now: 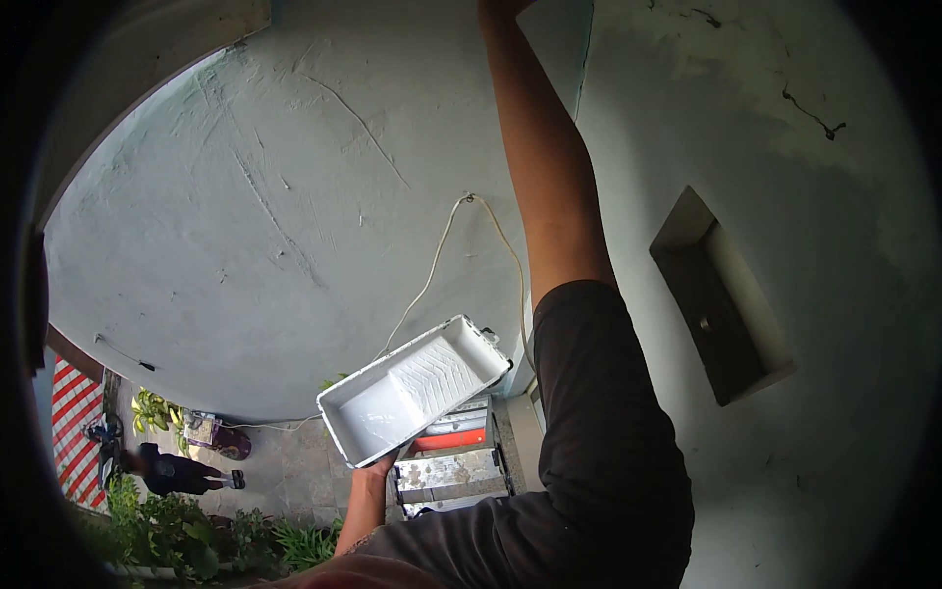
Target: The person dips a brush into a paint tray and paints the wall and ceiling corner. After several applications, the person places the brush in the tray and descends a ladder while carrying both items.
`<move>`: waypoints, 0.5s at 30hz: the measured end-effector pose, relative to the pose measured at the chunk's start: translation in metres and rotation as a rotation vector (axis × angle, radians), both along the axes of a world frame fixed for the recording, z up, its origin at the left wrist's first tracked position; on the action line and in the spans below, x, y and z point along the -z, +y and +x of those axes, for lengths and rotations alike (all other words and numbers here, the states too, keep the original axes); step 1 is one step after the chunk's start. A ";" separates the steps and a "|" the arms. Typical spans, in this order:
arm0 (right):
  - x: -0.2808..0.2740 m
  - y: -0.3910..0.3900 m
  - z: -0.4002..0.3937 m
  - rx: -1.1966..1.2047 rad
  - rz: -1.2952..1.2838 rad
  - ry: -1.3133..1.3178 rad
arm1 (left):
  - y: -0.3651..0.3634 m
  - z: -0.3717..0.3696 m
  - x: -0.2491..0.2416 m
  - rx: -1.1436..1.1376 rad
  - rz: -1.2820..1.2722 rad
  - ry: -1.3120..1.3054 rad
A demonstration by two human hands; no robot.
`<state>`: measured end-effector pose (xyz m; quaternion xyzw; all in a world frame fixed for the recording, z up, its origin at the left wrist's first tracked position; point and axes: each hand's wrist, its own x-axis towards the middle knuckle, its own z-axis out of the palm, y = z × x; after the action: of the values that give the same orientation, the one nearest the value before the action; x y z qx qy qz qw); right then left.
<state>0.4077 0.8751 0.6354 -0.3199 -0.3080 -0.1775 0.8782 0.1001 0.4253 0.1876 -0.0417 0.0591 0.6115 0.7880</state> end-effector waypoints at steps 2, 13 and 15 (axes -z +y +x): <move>0.038 0.002 -0.007 0.193 -0.114 -0.006 | -0.003 -0.002 0.002 0.005 -0.004 -0.005; 0.083 -0.082 0.054 -0.186 -0.341 -0.993 | -0.005 -0.009 0.000 0.029 0.049 0.035; 0.039 -0.063 0.067 -0.127 -0.373 -1.208 | -0.007 -0.015 0.002 0.039 0.064 0.036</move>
<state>0.4750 0.8124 0.5960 -0.2922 -0.7932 -0.2175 0.4879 0.0848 0.4187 0.1861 -0.0042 0.0546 0.5982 0.7995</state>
